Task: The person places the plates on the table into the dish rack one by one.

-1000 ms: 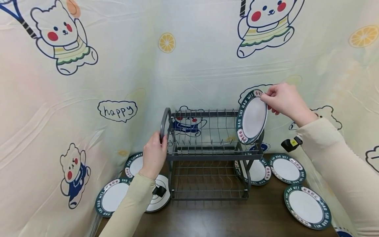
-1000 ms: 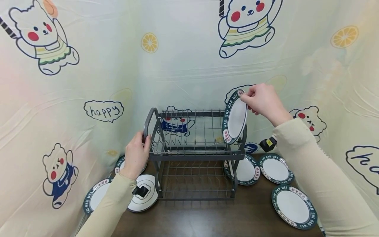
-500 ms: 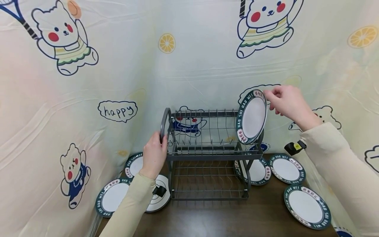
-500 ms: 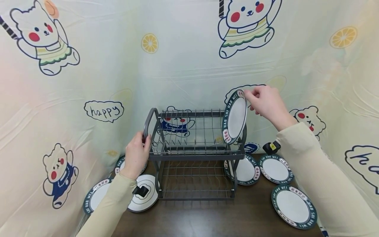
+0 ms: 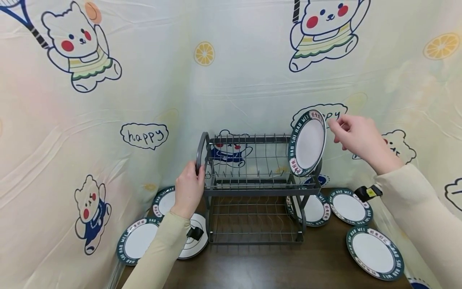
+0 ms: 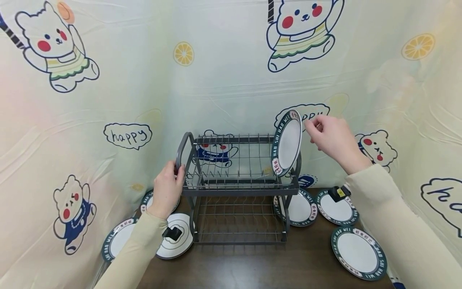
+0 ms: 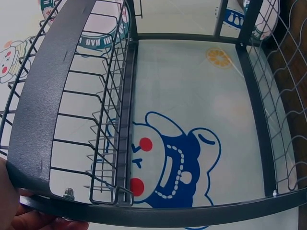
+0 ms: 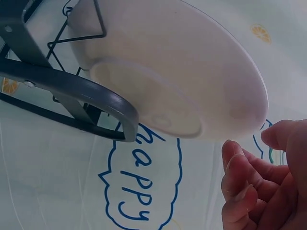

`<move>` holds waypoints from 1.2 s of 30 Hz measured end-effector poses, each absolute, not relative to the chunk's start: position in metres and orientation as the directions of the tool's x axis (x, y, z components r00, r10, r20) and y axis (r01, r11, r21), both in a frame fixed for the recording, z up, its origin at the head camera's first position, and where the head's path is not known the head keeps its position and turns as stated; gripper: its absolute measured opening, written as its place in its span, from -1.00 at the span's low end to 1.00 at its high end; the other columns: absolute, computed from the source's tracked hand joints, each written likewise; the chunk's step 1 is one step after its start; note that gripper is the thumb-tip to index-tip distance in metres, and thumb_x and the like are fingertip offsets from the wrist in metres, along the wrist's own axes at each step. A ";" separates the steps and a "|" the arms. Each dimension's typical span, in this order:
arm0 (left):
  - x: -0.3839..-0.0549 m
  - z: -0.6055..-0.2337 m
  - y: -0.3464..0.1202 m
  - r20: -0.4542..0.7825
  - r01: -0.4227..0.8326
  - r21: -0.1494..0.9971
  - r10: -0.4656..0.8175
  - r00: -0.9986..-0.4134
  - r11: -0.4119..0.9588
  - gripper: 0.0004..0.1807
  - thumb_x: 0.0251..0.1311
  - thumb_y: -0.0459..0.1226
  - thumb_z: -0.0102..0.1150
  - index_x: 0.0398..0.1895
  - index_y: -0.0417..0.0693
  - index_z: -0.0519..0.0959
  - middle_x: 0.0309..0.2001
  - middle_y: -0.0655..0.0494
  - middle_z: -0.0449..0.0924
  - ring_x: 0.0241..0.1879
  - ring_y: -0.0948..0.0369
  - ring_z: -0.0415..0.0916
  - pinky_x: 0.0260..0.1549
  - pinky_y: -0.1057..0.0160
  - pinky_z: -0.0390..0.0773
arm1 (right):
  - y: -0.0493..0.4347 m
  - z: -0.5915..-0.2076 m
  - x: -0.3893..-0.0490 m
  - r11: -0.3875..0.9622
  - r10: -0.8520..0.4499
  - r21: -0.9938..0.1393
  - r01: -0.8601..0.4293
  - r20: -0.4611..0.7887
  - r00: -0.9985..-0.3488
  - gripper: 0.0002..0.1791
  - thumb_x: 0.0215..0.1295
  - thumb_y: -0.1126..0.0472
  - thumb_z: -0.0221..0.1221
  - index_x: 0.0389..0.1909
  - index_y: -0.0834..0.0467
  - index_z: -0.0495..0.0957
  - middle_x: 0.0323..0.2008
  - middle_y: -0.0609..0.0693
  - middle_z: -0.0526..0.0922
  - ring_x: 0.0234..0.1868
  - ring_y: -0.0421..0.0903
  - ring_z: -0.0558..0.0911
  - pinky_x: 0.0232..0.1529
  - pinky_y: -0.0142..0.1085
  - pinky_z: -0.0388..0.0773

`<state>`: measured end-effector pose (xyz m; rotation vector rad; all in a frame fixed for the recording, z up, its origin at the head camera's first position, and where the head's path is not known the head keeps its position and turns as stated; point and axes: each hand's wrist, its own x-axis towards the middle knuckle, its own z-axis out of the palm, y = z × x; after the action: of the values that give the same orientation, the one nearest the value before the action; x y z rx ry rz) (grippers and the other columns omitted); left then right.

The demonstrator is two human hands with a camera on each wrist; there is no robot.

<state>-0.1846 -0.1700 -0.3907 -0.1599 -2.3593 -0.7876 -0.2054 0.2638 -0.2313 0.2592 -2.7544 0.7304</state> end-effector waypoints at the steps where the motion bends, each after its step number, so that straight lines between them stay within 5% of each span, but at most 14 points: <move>1: -0.185 -0.391 -0.170 0.608 0.300 0.499 -0.082 -0.790 0.813 -0.80 0.52 -0.28 0.16 -0.08 -0.31 0.52 -0.33 -0.13 0.59 -0.42 -0.03 0.68 -0.40 0.03 0.75 | 0.265 -0.233 -0.204 0.858 -0.101 -0.456 -0.238 0.306 -0.947 -0.43 0.60 -0.23 -0.12 -0.18 0.18 0.58 -0.47 0.01 0.68 -0.56 0.01 0.57 -0.58 -0.17 0.42; 24: -0.185 -0.392 -0.171 0.599 0.289 0.507 -0.090 -0.796 0.812 -0.80 0.51 -0.29 0.17 -0.08 -0.32 0.52 -0.34 -0.12 0.58 -0.43 -0.02 0.67 -0.38 0.02 0.75 | 0.300 -0.282 -0.163 0.854 -0.108 -0.453 -0.254 0.322 -0.941 -0.64 0.63 0.01 0.02 -0.24 0.18 0.60 -0.49 -0.05 0.66 -0.55 -0.26 0.54 -0.56 -0.29 0.44; 36: -0.185 -0.392 -0.170 0.605 0.295 0.500 -0.085 -0.792 0.815 -0.82 0.50 -0.30 0.19 -0.09 -0.31 0.51 -0.36 -0.11 0.57 -0.45 -0.01 0.64 -0.40 0.03 0.74 | 0.313 -0.307 -0.141 0.857 -0.092 -0.463 -0.226 0.295 -0.951 -0.65 0.63 -0.02 0.02 -0.22 0.13 0.61 -0.49 -0.05 0.66 -0.52 -0.19 0.57 -0.55 -0.32 0.48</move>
<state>-0.1847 -0.1703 -0.3915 -0.1536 -2.3635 -0.7864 -0.1411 0.3131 -0.3067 0.2416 -2.7695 0.7365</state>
